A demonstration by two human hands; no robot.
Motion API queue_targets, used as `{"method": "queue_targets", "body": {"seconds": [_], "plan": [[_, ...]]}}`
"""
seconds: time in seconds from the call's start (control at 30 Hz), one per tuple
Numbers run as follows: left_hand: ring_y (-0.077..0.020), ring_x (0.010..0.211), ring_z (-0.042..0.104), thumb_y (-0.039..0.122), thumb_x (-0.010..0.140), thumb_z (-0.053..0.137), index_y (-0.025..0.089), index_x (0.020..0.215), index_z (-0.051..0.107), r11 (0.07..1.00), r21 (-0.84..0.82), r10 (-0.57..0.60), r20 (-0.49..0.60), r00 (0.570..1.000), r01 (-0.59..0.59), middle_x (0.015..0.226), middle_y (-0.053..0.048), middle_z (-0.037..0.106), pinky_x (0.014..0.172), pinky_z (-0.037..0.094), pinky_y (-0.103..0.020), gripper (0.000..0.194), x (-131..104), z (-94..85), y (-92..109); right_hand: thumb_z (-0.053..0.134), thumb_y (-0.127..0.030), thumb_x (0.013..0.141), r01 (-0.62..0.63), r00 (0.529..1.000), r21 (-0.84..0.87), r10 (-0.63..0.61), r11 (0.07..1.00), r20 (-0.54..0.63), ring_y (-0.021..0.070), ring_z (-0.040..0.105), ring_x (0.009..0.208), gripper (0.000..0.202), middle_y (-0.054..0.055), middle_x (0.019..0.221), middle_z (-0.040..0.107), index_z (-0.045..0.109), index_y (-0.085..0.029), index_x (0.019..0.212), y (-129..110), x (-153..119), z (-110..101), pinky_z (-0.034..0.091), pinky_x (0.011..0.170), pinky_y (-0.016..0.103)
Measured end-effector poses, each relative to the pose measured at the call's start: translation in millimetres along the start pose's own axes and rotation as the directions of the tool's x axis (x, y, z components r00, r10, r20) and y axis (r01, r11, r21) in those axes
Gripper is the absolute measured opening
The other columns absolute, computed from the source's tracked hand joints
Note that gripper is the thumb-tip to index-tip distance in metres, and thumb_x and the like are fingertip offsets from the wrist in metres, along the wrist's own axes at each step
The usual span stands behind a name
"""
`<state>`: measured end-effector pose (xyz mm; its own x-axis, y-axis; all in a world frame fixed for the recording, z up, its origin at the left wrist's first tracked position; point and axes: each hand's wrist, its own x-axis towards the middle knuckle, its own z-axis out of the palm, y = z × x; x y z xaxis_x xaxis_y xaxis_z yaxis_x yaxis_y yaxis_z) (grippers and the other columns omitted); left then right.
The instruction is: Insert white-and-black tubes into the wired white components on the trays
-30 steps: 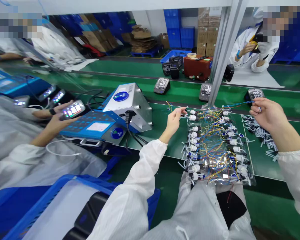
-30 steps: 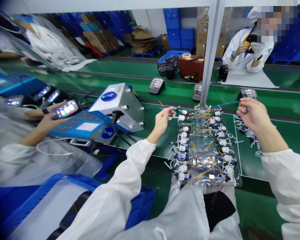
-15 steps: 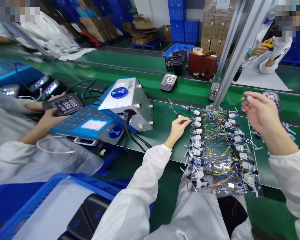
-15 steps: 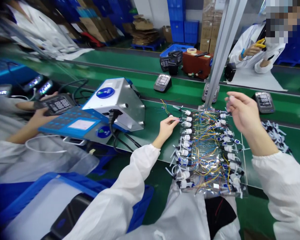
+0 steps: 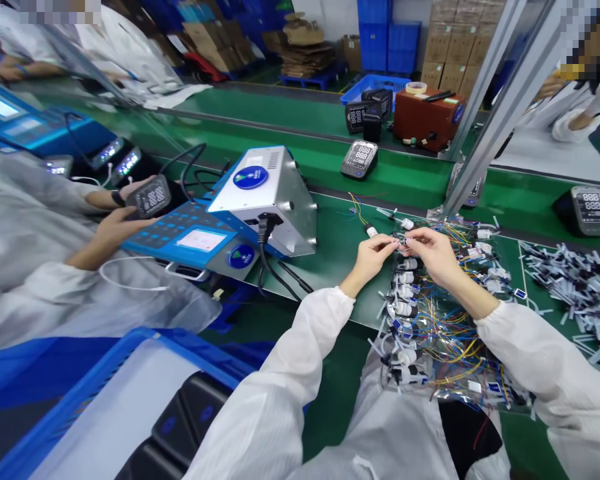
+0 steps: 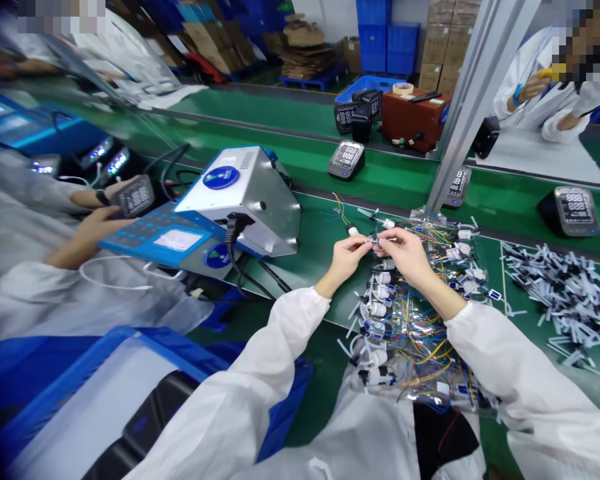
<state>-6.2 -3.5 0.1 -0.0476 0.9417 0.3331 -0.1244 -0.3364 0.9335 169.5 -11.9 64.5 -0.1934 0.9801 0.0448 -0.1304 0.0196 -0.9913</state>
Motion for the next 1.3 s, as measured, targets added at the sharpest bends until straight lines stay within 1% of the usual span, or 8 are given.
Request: {"method": "queue_targets", "body": {"seconds": [0.23, 0.33, 0.67, 0.83, 0.93, 1.13, 1.23, 1.3], "plan": [[-0.0194, 0.082, 0.069, 0.042, 0.085, 0.082, 0.020, 0.088, 0.083, 0.994, 0.051, 0.091, 0.051, 0.995, -0.093, 0.086, -0.008, 0.076, 0.077, 0.053, -0.033, 0.022, -0.9, 1.4, 4.6, 0.087, -0.044, 0.076, -0.002, 1.000, 0.067, 0.001, 0.998, 0.014, 0.0201, 0.074, 0.083, 0.028, 0.004, 0.087, 0.075, 0.076, -0.022, 0.092, 2.9, -1.5, -1.9, 0.065, 0.077, 0.036], [-0.0195, 0.083, 0.068, 0.040, 0.086, 0.081, 0.021, 0.091, 0.083, 0.992, 0.058, 0.111, 0.076, 0.991, -0.116, 0.088, -0.009, 0.076, 0.077, 0.053, -0.033, 0.020, -1.8, 1.0, 7.4, 0.087, -0.043, 0.076, -0.007, 1.000, 0.062, 0.006, 0.998, 0.021, 0.0182, 0.073, 0.078, 0.028, 0.004, 0.086, 0.075, 0.077, -0.022, 0.091, 1.2, -2.0, -0.5, 0.065, 0.075, 0.035], [-0.0178, 0.081, 0.067, 0.041, 0.088, 0.079, 0.020, 0.088, 0.080, 0.998, 0.009, 0.065, 0.056, 0.996, -0.066, 0.085, -0.007, 0.074, 0.077, 0.052, -0.031, 0.022, -4.8, 3.6, 5.5, 0.090, -0.045, 0.071, -0.053, 0.999, 0.125, 0.051, 0.991, 0.013, 0.0198, 0.075, 0.080, 0.033, 0.003, 0.084, 0.074, 0.075, -0.021, 0.088, 4.2, -2.8, 1.7, 0.067, 0.080, 0.039], [-0.0183, 0.081, 0.067, 0.043, 0.087, 0.079, 0.019, 0.086, 0.079, 0.998, 0.035, 0.052, 0.039, 0.998, -0.054, 0.084, -0.007, 0.074, 0.077, 0.053, -0.032, 0.024, -5.1, 3.4, 5.6, 0.090, -0.043, 0.072, -0.060, 0.998, 0.143, 0.058, 0.988, 0.019, 0.0187, 0.075, 0.078, 0.032, 0.004, 0.086, 0.075, 0.075, -0.021, 0.089, 7.1, -2.2, 0.4, 0.066, 0.083, 0.039], [-0.0186, 0.081, 0.067, 0.042, 0.087, 0.080, 0.019, 0.085, 0.080, 0.995, 0.067, 0.066, 0.033, 0.997, -0.068, 0.085, -0.007, 0.075, 0.076, 0.052, -0.032, 0.023, -5.9, 3.8, 5.7, 0.087, -0.044, 0.075, -0.035, 0.999, 0.079, 0.033, 0.996, 0.020, 0.0200, 0.075, 0.077, 0.030, 0.004, 0.086, 0.075, 0.074, -0.021, 0.090, 8.1, -1.9, -0.7, 0.066, 0.083, 0.042], [-0.0194, 0.079, 0.067, 0.041, 0.088, 0.078, 0.020, 0.085, 0.082, 0.978, 0.190, 0.088, 0.018, 0.996, -0.089, 0.084, -0.008, 0.075, 0.074, 0.052, -0.033, 0.022, -9.5, 5.0, 5.1, 0.078, -0.043, 0.084, 0.115, 0.993, -0.200, -0.115, 0.973, 0.013, 0.0219, 0.074, 0.080, 0.022, 0.005, 0.088, 0.074, 0.073, -0.022, 0.089, 17.3, -3.1, -4.3, 0.063, 0.084, 0.042], [-0.0193, 0.079, 0.068, 0.038, 0.088, 0.079, 0.019, 0.085, 0.082, 0.973, 0.209, 0.092, 0.058, 0.994, -0.103, 0.084, -0.008, 0.076, 0.075, 0.053, -0.032, 0.020, -10.0, 3.1, 5.7, 0.074, -0.039, 0.088, 0.167, 0.986, -0.330, -0.166, 0.929, 0.029, 0.0224, 0.072, 0.086, 0.018, 0.007, 0.093, 0.074, 0.075, -0.022, 0.091, 21.6, -3.9, -7.0, 0.062, 0.085, 0.041], [-0.0189, 0.080, 0.070, 0.036, 0.089, 0.078, 0.019, 0.085, 0.083, 0.970, 0.211, 0.106, 0.092, 0.990, -0.123, 0.085, -0.009, 0.077, 0.076, 0.054, -0.032, 0.017, -9.6, 1.4, 6.5, 0.075, -0.039, 0.087, 0.170, 0.986, -0.330, -0.158, 0.929, 0.061, 0.0226, 0.072, 0.086, 0.018, 0.007, 0.092, 0.074, 0.075, -0.022, 0.090, 21.9, -3.9, -8.5, 0.061, 0.084, 0.040]]}}
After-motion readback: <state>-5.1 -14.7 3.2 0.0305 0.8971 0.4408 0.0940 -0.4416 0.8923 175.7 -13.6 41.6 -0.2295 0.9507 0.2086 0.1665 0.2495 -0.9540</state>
